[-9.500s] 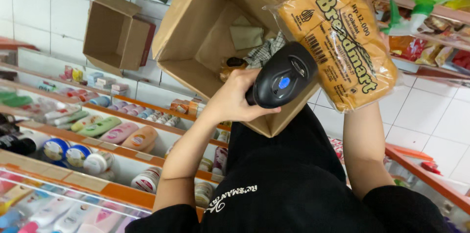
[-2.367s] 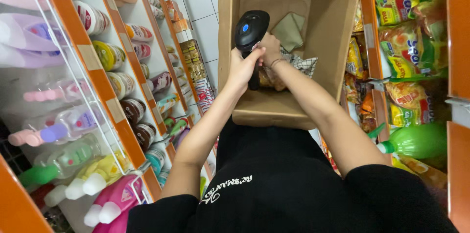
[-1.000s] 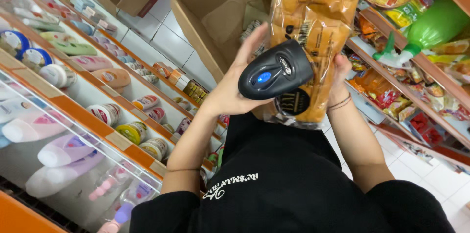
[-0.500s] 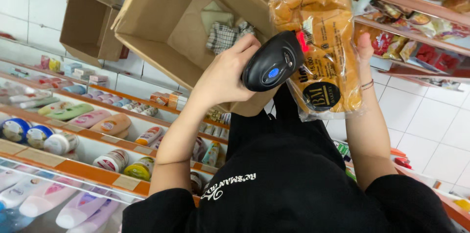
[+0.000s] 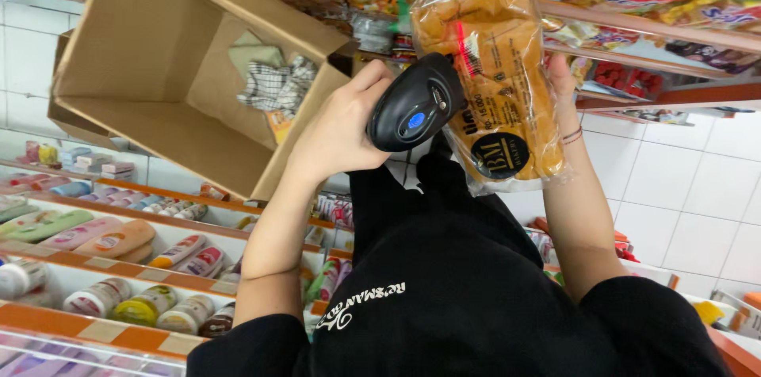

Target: The person scans packages of bread with a handheld scanner, wipes them with a cloth, and places them onto shelves in a convenience store aisle.

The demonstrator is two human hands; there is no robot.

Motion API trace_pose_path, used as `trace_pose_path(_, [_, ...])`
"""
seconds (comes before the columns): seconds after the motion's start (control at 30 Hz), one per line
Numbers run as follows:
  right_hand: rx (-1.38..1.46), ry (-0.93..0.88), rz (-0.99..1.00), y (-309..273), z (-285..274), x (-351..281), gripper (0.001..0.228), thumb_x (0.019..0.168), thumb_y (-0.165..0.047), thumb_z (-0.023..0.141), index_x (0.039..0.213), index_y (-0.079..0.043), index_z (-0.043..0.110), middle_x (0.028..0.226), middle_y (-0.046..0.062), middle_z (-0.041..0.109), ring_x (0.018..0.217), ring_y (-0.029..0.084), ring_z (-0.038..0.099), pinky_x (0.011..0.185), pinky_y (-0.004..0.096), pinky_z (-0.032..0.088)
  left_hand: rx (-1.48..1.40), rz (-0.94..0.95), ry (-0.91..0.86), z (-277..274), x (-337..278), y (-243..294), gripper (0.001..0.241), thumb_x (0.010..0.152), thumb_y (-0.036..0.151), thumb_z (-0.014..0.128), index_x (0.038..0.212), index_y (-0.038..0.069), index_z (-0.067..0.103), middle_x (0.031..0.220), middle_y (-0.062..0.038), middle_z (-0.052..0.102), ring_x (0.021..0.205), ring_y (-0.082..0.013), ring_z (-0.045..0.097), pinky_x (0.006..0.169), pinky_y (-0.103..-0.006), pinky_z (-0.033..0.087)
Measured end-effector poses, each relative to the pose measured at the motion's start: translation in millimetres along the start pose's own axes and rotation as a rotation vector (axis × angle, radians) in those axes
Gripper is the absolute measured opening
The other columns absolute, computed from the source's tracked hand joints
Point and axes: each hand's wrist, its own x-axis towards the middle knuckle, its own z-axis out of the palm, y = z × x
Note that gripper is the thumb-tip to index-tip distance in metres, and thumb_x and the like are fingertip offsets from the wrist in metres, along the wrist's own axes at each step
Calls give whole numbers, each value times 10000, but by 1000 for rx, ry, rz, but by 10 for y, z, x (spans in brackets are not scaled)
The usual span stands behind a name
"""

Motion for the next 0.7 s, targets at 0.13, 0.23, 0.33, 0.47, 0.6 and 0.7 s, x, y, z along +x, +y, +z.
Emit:
trace_pose_path(0.13, [-5,-13,-7,-437,-372,-226,916,907,-506,738,1625,-58,389,1558,174,508,1392,323,547,1180,489,461,-64,13,-10,483,305,41,431,745,115,803,1127,-1,640,1111,-142,588,1011,-338,656,895,-395,552])
trace_pose_path(0.23, [-12,-31,-10,-696,-586,-374,912,912,-500,737,1627,-57,385,1563,177,505,1396,325,545,1178,490,462,-279,53,26,813,572,40,559,806,112,833,1287,36,560,1260,-102,573,1174,-265,614,1036,-352,515])
trace_pose_path(0.33, [-13,-37,-6,-856,-756,-590,907,918,-493,736,1628,-55,380,1567,179,502,1399,327,544,1175,491,464,-630,53,47,1161,778,37,855,827,105,846,1527,41,359,1505,-58,457,1409,-195,484,1206,-332,395])
trace_pose_path(0.47, [-33,-51,-12,-1040,-904,-845,901,925,-484,735,1630,-54,375,1572,182,497,1403,329,542,1172,493,466,-951,-39,17,1606,1004,-80,950,834,44,856,1597,78,290,1550,-38,448,1420,-165,462,1234,-346,371])
trace_pose_path(0.6, [-48,-65,-47,-1135,-978,-1015,896,932,-475,733,1632,-52,369,1578,185,493,1408,332,540,1169,495,467,-1128,-148,-25,2001,1196,-290,634,897,-41,799,1478,16,554,1455,-79,615,1386,-209,556,1217,-384,429])
trace_pose_path(0.7, [-103,44,-87,-1135,-982,-1150,899,942,-495,726,1633,-55,353,1582,173,478,1408,314,523,1167,487,455,-1154,-197,-29,2164,1364,-305,524,891,-60,793,1383,18,630,1316,-60,674,1267,-212,593,1122,-380,470])
